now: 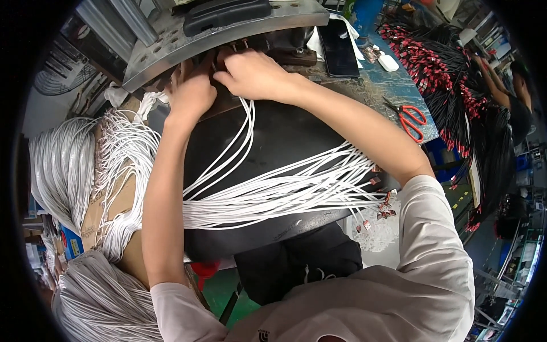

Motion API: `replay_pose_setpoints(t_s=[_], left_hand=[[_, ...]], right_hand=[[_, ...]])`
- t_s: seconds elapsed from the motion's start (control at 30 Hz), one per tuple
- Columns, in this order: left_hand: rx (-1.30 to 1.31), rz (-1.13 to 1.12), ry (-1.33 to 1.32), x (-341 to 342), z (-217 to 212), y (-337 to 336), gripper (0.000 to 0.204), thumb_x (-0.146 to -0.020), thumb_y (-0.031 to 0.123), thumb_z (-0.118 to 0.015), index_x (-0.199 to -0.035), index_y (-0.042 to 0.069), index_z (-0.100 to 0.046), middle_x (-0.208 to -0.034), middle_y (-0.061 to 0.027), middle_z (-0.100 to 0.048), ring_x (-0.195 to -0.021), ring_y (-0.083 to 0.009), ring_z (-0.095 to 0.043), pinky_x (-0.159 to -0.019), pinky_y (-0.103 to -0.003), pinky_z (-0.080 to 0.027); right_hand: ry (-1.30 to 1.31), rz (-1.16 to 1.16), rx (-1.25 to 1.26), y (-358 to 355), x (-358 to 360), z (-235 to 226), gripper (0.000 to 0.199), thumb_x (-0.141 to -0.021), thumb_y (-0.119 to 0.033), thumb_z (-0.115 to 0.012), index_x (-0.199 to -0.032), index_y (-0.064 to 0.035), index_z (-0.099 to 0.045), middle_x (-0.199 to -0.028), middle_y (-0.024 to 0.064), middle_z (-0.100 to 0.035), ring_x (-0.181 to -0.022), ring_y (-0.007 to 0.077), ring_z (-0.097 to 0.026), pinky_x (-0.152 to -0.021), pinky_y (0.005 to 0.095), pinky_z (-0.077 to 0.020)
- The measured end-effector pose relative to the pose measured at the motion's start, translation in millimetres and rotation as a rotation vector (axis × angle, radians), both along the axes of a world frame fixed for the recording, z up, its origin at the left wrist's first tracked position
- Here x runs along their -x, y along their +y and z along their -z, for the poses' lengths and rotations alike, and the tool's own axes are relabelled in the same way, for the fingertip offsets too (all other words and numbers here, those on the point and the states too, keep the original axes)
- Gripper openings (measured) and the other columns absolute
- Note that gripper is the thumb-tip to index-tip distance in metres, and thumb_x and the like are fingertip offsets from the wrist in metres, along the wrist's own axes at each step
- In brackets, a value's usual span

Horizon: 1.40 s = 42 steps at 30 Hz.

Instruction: The person loads white electrical cables into a crimping and connector assembly machine by hand.

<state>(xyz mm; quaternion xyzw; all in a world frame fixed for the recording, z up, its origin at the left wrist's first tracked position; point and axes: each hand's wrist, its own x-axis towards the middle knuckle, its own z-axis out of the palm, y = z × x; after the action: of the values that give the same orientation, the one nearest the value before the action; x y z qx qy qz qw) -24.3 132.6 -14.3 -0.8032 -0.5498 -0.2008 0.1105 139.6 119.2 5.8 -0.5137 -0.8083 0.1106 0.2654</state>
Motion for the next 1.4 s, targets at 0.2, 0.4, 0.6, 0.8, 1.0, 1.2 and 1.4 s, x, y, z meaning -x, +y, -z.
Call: replay_pose_setpoints(t_s=[0.2,0.4,0.6,0.8,1.0,1.2,1.4], left_hand=[[0.272,0.057,-0.474,18.8,-30.6,-91.1,0.05,-0.092,0.01,-0.055,-0.141,0.003,-0.049,-0.128,-0.0178,-0.062,-0.114,-0.0339,-0.06,-0.098,-0.046,-0.042],[1.453,0.673,-1.74,91.9,40.3,-315.7,0.05,-0.087,0.02,-0.067,-0.124,-0.013,-0.058,-0.105,-0.0249,-0.069,-0.089,-0.0269,-0.067,-0.076,-0.035,-0.047],[1.157,-0.359,-1.982,94.0,105.0,-369.8,0.053,-0.093,0.035,-0.068,-0.122,-0.008,-0.061,-0.096,-0.0171,-0.071,-0.077,-0.0201,-0.065,-0.066,-0.028,-0.046],[1.207,0.261,-0.973,73.0,-40.7,-291.9,0.042,-0.081,0.024,-0.072,-0.112,-0.005,-0.067,-0.092,-0.0155,-0.07,-0.072,-0.0179,-0.065,-0.059,-0.025,-0.045],[-0.003,0.016,-0.177,-16.2,-25.5,-65.3,0.064,-0.093,0.052,-0.06,-0.125,-0.003,-0.06,-0.127,-0.0196,-0.058,-0.111,-0.0403,-0.058,-0.097,-0.053,-0.042],[-0.268,-0.07,0.036,-14.6,18.6,11.8,0.075,-0.093,0.067,-0.047,-0.137,0.007,-0.057,-0.144,-0.0214,-0.048,-0.126,-0.045,-0.051,-0.1,-0.07,-0.033],[-0.121,-0.109,0.019,-18.3,13.3,7.5,0.073,-0.092,0.07,-0.044,-0.142,0.018,-0.054,-0.152,-0.0219,-0.038,-0.138,-0.0459,-0.038,-0.098,-0.081,-0.023]], right_hand=[[0.387,-0.683,0.505,-167.8,-34.8,-23.7,0.022,-0.095,-0.014,-0.065,-0.108,0.0027,-0.061,-0.094,0.0125,-0.063,-0.081,0.0288,-0.063,-0.069,0.0384,-0.0518],[0.506,-0.655,1.614,-328.5,-87.8,97.0,0.035,-0.103,-0.023,-0.056,-0.127,0.0032,-0.053,-0.111,0.0175,-0.061,-0.099,0.0295,-0.061,-0.085,0.0366,-0.05],[1.823,0.569,0.802,-407.4,-109.7,222.0,0.033,-0.102,-0.018,-0.056,-0.133,-0.0068,-0.051,-0.119,0.0102,-0.059,-0.098,0.0198,-0.06,-0.079,0.0344,-0.0507],[1.054,0.38,0.96,-379.0,-76.3,184.5,0.036,-0.094,-0.01,-0.067,-0.128,-0.0058,-0.055,-0.122,0.01,-0.06,-0.099,0.0218,-0.061,-0.082,0.0355,-0.0513],[0.662,-0.164,0.903,-338.2,-42.9,156.0,0.043,-0.092,-0.018,-0.073,-0.128,-0.0021,-0.057,-0.124,0.0129,-0.06,-0.111,0.0238,-0.058,-0.094,0.0359,-0.0478],[0.676,-0.177,1.023,-338.8,-58.5,165.7,0.049,-0.091,-0.018,-0.074,-0.134,-0.0012,-0.055,-0.133,0.0153,-0.057,-0.124,0.0263,-0.053,-0.105,0.0359,-0.0423],[0.715,-0.133,0.969,-331.0,-65.2,152.8,0.046,-0.092,-0.017,-0.073,-0.131,-0.0003,-0.056,-0.125,0.0144,-0.062,-0.114,0.0255,-0.058,-0.097,0.0359,-0.0465]])
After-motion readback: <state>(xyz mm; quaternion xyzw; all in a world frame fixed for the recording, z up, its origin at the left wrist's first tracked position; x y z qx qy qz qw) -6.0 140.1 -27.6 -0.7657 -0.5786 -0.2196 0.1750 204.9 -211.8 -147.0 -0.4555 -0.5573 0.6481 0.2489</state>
